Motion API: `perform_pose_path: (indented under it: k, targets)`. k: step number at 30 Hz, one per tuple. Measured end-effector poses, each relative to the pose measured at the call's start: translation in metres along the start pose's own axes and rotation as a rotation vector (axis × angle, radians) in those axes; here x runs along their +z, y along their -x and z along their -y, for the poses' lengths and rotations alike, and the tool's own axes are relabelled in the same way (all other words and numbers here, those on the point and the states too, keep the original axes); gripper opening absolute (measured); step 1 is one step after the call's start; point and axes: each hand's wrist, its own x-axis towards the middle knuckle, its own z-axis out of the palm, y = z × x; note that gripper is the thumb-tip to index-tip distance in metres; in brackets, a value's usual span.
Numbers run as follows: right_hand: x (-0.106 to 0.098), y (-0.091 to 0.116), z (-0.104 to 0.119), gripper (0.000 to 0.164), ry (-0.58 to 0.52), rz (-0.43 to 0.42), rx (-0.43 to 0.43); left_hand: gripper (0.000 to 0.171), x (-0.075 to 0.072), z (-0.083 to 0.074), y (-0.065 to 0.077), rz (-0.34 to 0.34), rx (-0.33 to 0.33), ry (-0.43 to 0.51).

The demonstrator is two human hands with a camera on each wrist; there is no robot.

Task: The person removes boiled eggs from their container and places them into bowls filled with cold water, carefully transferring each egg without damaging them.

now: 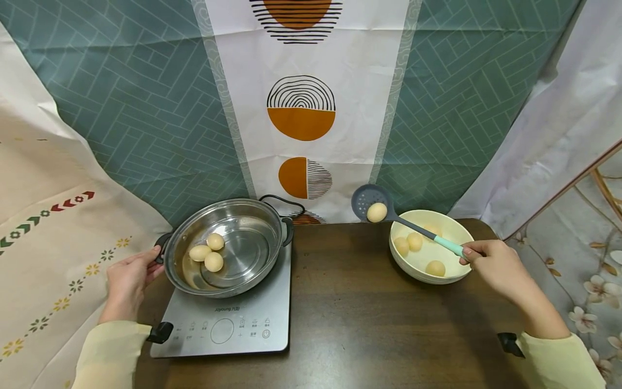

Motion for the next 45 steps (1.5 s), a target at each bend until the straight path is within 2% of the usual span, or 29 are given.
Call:
perform_pose_path:
  k: [11, 22, 26, 45]
  targets:
    - [-0.005, 0.011, -0.034, 0.041, 0.049, -0.043, 0.052, 0.008, -0.001, 0.001, 0.0, 0.003, 0.001, 0.007]
    - [-0.007, 0.021, -0.063, 0.044, 0.062, -0.013, 0.124, 0.007, 0.001, -0.001, 0.004, -0.007, -0.022, -0.02]
    - [-0.007, 0.024, -0.073, 0.043, 0.084, -0.034, 0.135, 0.006, 0.001, -0.001, 0.004, -0.009, -0.023, -0.018]
    - [-0.004, 0.027, -0.092, 0.032, 0.168, -0.093, 0.18, 0.007, 0.001, -0.003, 0.006, 0.004, -0.022, -0.015]
